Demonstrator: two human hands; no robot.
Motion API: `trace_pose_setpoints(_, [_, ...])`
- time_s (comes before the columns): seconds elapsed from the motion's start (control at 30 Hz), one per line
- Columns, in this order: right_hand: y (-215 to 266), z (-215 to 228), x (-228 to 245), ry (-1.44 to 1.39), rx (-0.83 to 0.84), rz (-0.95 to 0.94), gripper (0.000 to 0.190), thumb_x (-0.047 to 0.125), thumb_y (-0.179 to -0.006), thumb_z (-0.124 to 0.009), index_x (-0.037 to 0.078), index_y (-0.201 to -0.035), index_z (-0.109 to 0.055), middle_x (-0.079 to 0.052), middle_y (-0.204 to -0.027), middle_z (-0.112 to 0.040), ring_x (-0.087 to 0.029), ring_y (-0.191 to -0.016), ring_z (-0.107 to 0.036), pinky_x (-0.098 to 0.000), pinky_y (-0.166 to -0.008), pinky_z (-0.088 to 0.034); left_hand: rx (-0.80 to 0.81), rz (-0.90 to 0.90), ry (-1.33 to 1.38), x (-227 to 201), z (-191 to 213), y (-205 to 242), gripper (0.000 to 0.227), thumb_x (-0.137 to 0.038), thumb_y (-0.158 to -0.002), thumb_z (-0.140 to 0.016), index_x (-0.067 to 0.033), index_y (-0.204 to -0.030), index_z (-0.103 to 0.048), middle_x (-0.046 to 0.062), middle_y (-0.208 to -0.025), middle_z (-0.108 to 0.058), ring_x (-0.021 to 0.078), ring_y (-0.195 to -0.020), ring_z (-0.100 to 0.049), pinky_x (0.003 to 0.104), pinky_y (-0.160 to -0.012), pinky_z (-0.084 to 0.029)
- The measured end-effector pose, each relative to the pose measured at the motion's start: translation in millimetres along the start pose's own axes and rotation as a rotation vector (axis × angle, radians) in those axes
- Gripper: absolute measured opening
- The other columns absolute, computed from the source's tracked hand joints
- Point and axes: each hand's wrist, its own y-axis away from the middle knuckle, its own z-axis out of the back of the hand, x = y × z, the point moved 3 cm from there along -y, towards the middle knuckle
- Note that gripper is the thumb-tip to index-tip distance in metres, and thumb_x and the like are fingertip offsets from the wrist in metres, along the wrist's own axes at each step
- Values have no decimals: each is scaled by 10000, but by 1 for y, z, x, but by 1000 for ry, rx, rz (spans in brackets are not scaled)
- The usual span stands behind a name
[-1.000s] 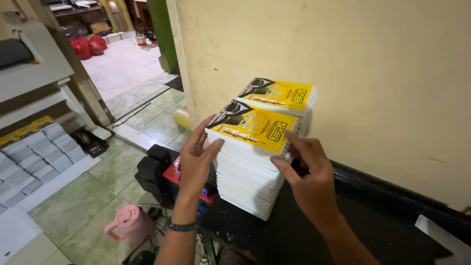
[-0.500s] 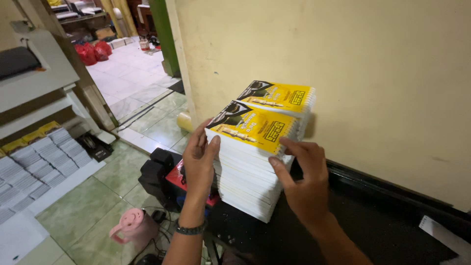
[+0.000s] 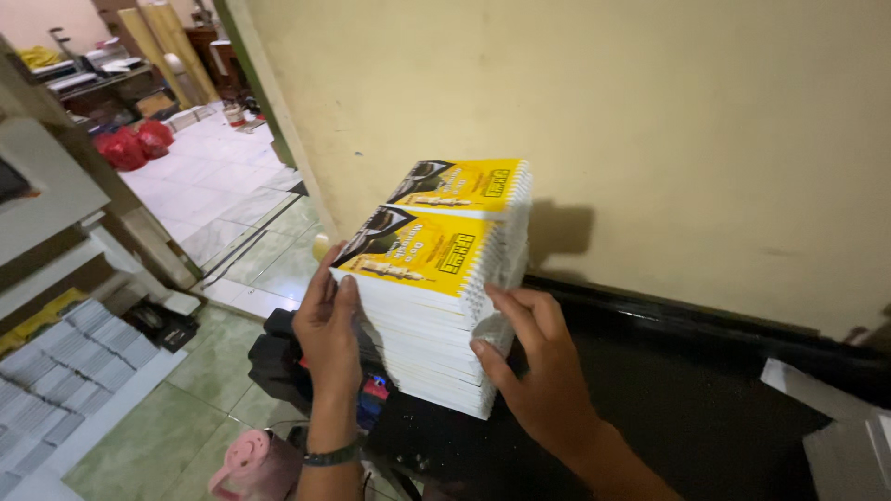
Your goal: The person assembles spiral-bound notebooks by hand. They take a stack of loose white pages, place a yellow cover sheet on top, and then place the completed notebook onto a growing stack on the table.
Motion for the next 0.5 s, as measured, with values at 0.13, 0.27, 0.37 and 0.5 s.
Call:
trace_pose_setpoints(0.13, [34,35,-10,33,-12,23,400,216,-931,-695,83,-1306,-659,-112,-1238,-603,-254,-1188,-603,-370,-1079,-462,-16,26,-25,0,-1,5,492,-113,-979,-592,-8,-1457,-543,148,-1433,-594,181,-1318,-550,283,-1064,-485])
trace_pose_setpoints(0.27, [101,70,-70,180,62,-209,437,236,-882,-725,188,-1316,-697,-87,-1242,-611,-219,-1180,-628,-364,-1073,-480,-281,-223,-74,28,1,39,336,-76,-1031,-553,26,-1348,-510,222,-1422,-593,260,-1337,-570,343,-1152,-460])
trace_pose_setpoints(0.37, [147,102,-93,367,91,-584,494,254,-845,-724,304,-1334,-680,-25,-1403,-605,-167,-1300,-620,-393,-1044,-550,-491,-239,-221,80,8,104,357,-63,-1009,-628,-14,-1356,-564,188,-1297,-661,246,-1182,-645,293,-924,-515])
trace_pose_setpoints(0.5, [264,133,-187,400,35,-689,492,126,-817,-778,304,-1275,-762,16,-1318,-658,-127,-1184,-692,-312,-1044,-531,-289,-394,-395,89,-19,162,151,-37,-1029,-553,-6,-1168,-605,160,-1210,-613,312,-1209,-583,440,-1166,-442])
